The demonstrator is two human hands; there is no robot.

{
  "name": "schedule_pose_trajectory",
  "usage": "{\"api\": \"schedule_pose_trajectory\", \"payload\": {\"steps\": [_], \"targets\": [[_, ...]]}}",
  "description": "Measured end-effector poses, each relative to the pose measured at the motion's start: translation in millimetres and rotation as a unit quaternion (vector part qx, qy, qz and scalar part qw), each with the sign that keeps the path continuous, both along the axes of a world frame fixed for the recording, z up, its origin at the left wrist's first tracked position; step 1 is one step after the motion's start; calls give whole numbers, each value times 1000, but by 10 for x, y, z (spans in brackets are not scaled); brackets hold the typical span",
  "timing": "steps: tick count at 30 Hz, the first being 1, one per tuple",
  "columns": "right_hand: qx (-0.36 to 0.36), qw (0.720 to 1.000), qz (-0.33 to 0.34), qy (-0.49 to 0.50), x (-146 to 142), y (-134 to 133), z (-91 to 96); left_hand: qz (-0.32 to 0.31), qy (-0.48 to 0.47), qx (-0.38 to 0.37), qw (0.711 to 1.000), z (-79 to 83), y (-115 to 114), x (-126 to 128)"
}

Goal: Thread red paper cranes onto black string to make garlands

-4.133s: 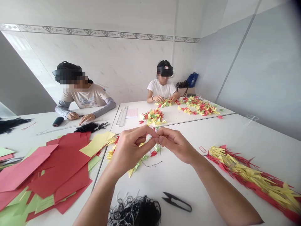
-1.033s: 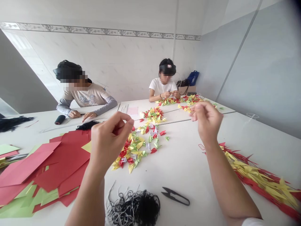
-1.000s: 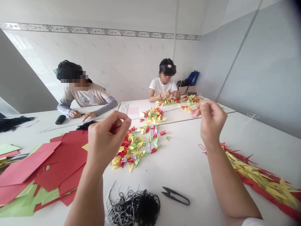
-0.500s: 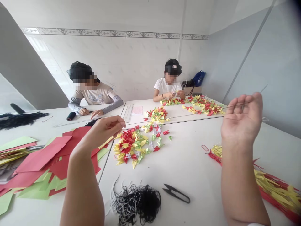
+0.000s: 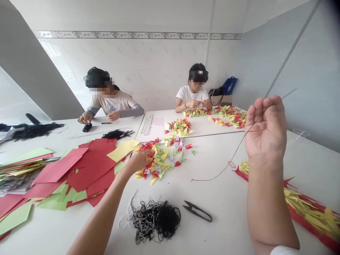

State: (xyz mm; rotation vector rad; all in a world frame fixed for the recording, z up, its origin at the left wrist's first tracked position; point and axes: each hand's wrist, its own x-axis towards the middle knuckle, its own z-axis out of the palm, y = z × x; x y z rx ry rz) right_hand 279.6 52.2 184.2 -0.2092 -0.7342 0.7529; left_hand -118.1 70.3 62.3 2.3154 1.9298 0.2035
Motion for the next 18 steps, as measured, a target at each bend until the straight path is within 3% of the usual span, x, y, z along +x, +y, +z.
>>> {"api": "schedule_pose_trajectory", "payload": {"steps": [6,9,15,18], "targets": [[-15,999,41,-1,-30,-4,-12,-23,2,64,998,153,217,311],[-28,997,57,-38,-85,-26,-23,-49,27,81,995,159,439,606],[-53,990,40,-124,-244,-76,-15,-117,71,62,989,-137,1047,1466],[-50,987,37,-145,-275,-90,-7,-120,90,46,988,-291,1248,1695]]}}
